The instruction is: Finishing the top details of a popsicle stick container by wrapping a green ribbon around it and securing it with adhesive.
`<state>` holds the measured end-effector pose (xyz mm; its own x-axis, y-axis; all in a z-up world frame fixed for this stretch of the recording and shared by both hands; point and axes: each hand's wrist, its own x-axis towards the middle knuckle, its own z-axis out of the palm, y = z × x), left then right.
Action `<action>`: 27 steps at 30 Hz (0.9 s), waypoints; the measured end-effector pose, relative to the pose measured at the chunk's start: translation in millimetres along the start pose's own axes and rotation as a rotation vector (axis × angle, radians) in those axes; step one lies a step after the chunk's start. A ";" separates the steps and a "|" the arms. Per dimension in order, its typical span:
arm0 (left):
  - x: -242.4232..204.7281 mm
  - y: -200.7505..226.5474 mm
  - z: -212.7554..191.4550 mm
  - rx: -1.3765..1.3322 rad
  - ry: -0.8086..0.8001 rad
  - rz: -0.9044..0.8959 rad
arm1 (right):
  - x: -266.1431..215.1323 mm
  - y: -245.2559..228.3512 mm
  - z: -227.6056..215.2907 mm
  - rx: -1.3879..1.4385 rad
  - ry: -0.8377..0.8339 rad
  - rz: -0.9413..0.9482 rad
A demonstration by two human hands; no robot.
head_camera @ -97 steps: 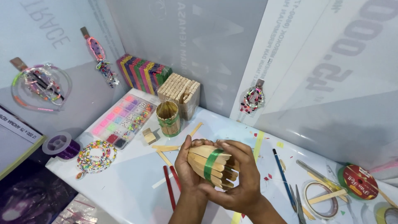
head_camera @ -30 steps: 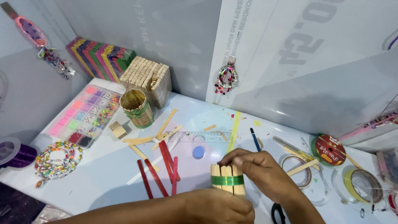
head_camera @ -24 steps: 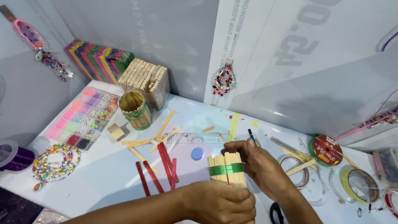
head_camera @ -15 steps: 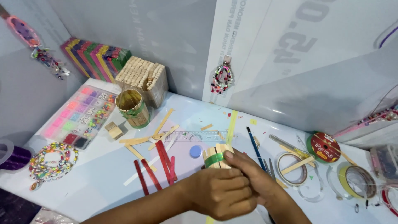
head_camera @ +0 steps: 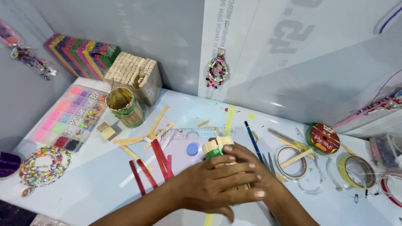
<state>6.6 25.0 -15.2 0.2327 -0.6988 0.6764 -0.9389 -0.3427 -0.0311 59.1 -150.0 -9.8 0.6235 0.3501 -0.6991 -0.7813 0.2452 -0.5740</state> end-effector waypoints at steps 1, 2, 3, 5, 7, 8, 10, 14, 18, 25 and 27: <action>-3.3 0.7 -1.0 -0.002 0.001 0.002 | -0.8 -2.4 -1.9 0.001 0.002 -0.001; -6.7 1.4 -2.0 -0.173 -0.001 -0.107 | -1.7 -4.7 -3.7 -0.082 -0.183 -0.140; -10.2 2.5 -2.9 -0.346 -0.005 -0.215 | -2.6 -6.8 -5.7 -0.163 -0.372 -0.273; -0.7 4.7 -9.7 -0.326 0.182 -0.365 | -0.4 -10.1 -6.8 -0.144 -0.415 -0.375; 10.9 7.7 -16.3 -0.300 0.368 -0.515 | 1.9 -12.9 -10.1 -0.125 -0.461 -0.476; 18.0 9.7 -19.5 -0.457 0.425 -0.762 | 3.1 -14.0 -13.0 -0.116 -0.510 -0.506; 24.5 8.5 -20.2 -0.615 0.474 -1.009 | 2.4 -15.6 -15.7 -0.108 -0.560 -0.536; 27.0 1.0 -9.3 -1.004 0.441 -1.184 | -3.5 -16.9 -14.0 -0.222 -0.553 -0.573; 32.9 0.7 -5.3 -1.180 0.439 -1.186 | 5.7 -10.6 -26.3 -0.174 -0.629 -0.574; 36.9 6.1 12.2 -1.281 0.581 -1.176 | 10.1 -4.5 -19.6 -0.188 -0.408 -0.655; 33.7 6.5 22.9 -1.262 0.757 -1.332 | 7.1 -3.9 -12.2 -0.335 -0.163 -0.789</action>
<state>14.1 -15.2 -9.5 0.9975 0.0557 -0.0425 0.0116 0.4668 0.8843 67.0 -159.5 -17.7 0.9468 0.3215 0.0106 -0.0572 0.2007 -0.9780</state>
